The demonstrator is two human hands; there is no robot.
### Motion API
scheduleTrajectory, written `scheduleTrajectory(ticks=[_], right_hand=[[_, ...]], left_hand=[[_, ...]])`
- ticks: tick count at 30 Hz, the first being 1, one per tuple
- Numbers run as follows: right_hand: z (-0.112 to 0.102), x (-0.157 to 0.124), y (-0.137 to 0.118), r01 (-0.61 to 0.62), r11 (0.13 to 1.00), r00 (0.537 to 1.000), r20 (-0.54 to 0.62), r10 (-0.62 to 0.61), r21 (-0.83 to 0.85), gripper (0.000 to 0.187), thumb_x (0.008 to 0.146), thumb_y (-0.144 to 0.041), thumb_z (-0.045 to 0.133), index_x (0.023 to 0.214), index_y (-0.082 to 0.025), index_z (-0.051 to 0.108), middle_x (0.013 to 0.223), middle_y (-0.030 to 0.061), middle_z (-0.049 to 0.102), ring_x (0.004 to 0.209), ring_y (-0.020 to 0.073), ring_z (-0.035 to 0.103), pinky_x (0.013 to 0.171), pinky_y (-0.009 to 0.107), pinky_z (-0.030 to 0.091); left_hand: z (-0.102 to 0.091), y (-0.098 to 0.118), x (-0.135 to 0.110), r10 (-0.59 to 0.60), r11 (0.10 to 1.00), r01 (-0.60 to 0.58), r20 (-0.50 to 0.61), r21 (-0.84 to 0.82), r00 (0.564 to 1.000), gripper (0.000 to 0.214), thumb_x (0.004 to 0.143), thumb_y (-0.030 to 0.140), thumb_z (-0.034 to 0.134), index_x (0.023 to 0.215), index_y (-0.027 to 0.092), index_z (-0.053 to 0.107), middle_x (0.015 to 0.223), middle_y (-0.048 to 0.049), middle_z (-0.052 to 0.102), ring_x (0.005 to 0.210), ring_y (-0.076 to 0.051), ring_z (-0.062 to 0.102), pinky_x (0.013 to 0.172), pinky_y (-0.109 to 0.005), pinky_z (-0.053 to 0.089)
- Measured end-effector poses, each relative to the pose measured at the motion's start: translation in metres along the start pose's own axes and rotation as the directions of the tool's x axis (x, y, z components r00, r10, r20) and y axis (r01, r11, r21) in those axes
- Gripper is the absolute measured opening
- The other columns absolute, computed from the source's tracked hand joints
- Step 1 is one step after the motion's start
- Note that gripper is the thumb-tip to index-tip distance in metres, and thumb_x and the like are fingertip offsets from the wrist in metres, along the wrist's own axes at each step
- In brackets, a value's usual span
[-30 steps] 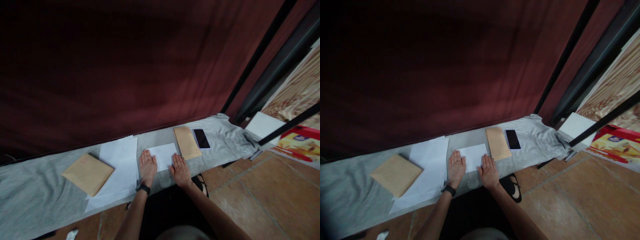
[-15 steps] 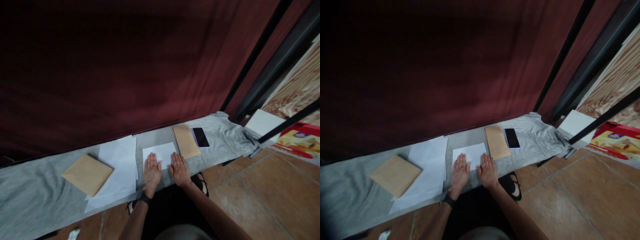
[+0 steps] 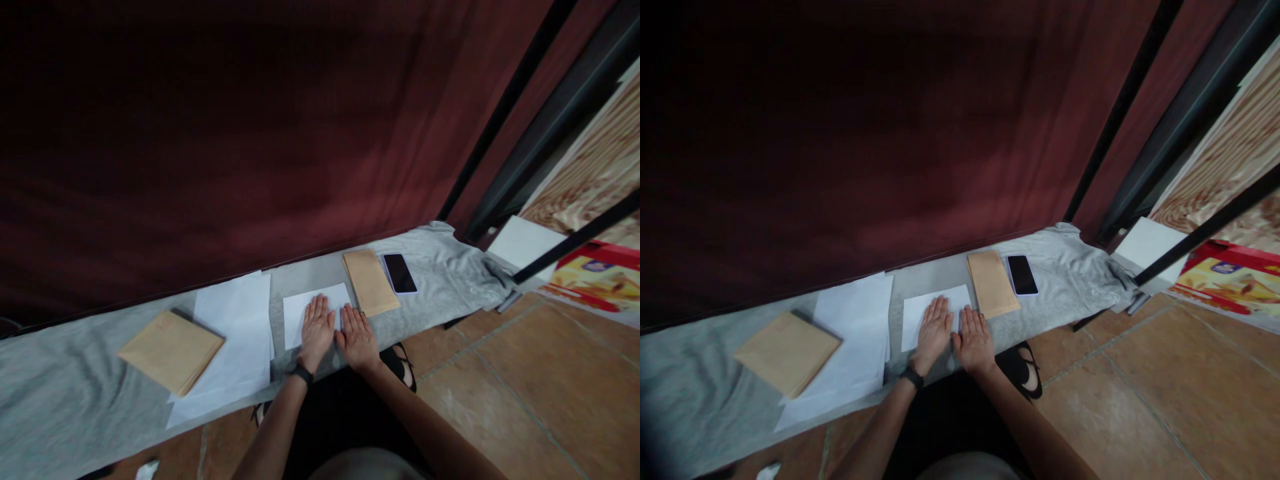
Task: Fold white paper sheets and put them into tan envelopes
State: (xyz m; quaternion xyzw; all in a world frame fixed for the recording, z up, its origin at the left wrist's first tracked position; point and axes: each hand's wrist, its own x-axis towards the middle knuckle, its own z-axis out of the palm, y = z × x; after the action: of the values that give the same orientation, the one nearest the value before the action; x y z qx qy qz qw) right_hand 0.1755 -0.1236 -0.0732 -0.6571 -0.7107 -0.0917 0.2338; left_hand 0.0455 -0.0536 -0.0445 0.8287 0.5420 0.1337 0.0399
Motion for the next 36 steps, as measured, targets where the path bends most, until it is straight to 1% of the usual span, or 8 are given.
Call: scheduleTrajectory(ticks=[3, 6, 10, 14, 18, 23, 30, 36], right_hand=[[-0.001, 0.000, 0.001, 0.000, 1.000, 1.000, 0.016, 0.000, 0.007, 0.062, 0.102, -0.040, 0.040, 0.154, -0.008, 0.035, 0.153, 0.0170, 0.046, 0.140, 0.0285, 0.044, 0.118, 0.044, 0.029], [-0.003, 0.001, 0.001, -0.004, 1.000, 0.999, 0.041, 0.004, 0.016, 0.062, 0.102, -0.040, 0.040, 0.153, -0.007, 0.035, 0.153, 0.0171, 0.045, 0.140, 0.0283, 0.044, 0.118, 0.044, 0.028], [-0.005, 0.002, 0.001, -0.015, 1.000, 0.998, 0.065, 0.013, 0.026, 0.063, 0.101, -0.040, 0.041, 0.153, -0.005, 0.036, 0.154, 0.0178, 0.044, 0.141, 0.0284, 0.042, 0.119, 0.044, 0.027], [-0.006, 0.003, 0.001, -0.024, 0.999, 0.998, 0.067, 0.022, 0.029, 0.065, 0.101, -0.040, 0.042, 0.155, -0.006, 0.032, 0.155, 0.0171, 0.042, 0.142, 0.0281, 0.040, 0.119, 0.044, 0.027], [-0.005, 0.002, 0.000, -0.024, 0.999, 0.998, 0.062, 0.022, 0.031, 0.063, 0.101, -0.040, 0.041, 0.154, -0.005, 0.033, 0.155, 0.0175, 0.041, 0.143, 0.0277, 0.039, 0.120, 0.044, 0.027], [-0.004, 0.001, 0.001, -0.016, 0.999, 0.999, 0.049, 0.014, 0.048, 0.060, 0.102, -0.038, 0.041, 0.153, -0.007, 0.035, 0.154, 0.0166, 0.043, 0.143, 0.0266, 0.040, 0.119, 0.045, 0.028], [-0.006, 0.000, 0.009, -0.006, 0.996, 0.997, 0.082, -0.001, 0.085, 0.050, 0.101, -0.029, 0.041, 0.147, -0.010, 0.047, 0.151, 0.0133, 0.049, 0.139, 0.0257, 0.045, 0.117, 0.043, 0.032], [-0.013, -0.001, 0.005, 0.004, 0.997, 0.995, 0.101, -0.012, 0.083, 0.048, 0.100, -0.027, 0.044, 0.144, -0.010, 0.051, 0.147, 0.0146, 0.054, 0.136, 0.0274, 0.048, 0.117, 0.046, 0.032]], left_hand=[[0.002, -0.006, 0.012, -0.056, 0.998, 0.055, 0.018, 0.025, 0.998, 0.056, 0.102, 0.033, 0.025, 0.152, 0.011, 0.037, 0.160, -0.0105, 0.036, 0.151, -0.020, 0.025, 0.124, -0.042, 0.023], [0.000, -0.023, 0.015, -0.119, 0.991, 0.119, -0.002, 0.060, 0.993, 0.058, 0.102, 0.033, 0.023, 0.152, 0.006, 0.035, 0.159, -0.0145, 0.036, 0.151, -0.022, 0.025, 0.124, -0.044, 0.022], [-0.003, -0.044, 0.006, -0.194, 0.977, 0.200, -0.078, 0.076, 0.978, 0.060, 0.101, 0.033, 0.025, 0.152, 0.003, 0.034, 0.157, -0.0196, 0.038, 0.150, -0.024, 0.029, 0.124, -0.046, 0.022], [-0.009, -0.048, -0.014, -0.224, 0.970, 0.234, -0.129, 0.068, 0.966, 0.060, 0.101, 0.032, 0.025, 0.150, -0.002, 0.033, 0.157, -0.0230, 0.036, 0.149, -0.029, 0.030, 0.122, -0.049, 0.024], [-0.015, -0.036, -0.041, -0.166, 0.982, 0.175, -0.112, 0.071, 0.980, 0.058, 0.101, 0.031, 0.027, 0.148, -0.002, 0.037, 0.158, -0.0228, 0.034, 0.150, -0.029, 0.026, 0.124, -0.048, 0.021], [-0.016, -0.010, -0.067, 0.073, 0.993, -0.076, 0.036, 0.090, 0.997, 0.054, 0.101, 0.034, 0.031, 0.150, 0.012, 0.041, 0.157, -0.0144, 0.040, 0.149, -0.026, 0.031, 0.123, -0.054, 0.023], [-0.018, -0.002, -0.056, 0.047, 0.994, -0.063, 0.167, 0.092, 0.985, 0.049, 0.098, 0.030, 0.039, 0.144, 0.017, 0.050, 0.152, -0.0154, 0.048, 0.142, -0.031, 0.043, 0.114, -0.053, 0.039], [-0.019, -0.002, -0.051, 0.078, 0.989, -0.098, 0.170, 0.109, 0.982, 0.049, 0.097, 0.023, 0.035, 0.142, 0.014, 0.053, 0.149, -0.0176, 0.051, 0.138, -0.033, 0.048, 0.110, -0.049, 0.043]])
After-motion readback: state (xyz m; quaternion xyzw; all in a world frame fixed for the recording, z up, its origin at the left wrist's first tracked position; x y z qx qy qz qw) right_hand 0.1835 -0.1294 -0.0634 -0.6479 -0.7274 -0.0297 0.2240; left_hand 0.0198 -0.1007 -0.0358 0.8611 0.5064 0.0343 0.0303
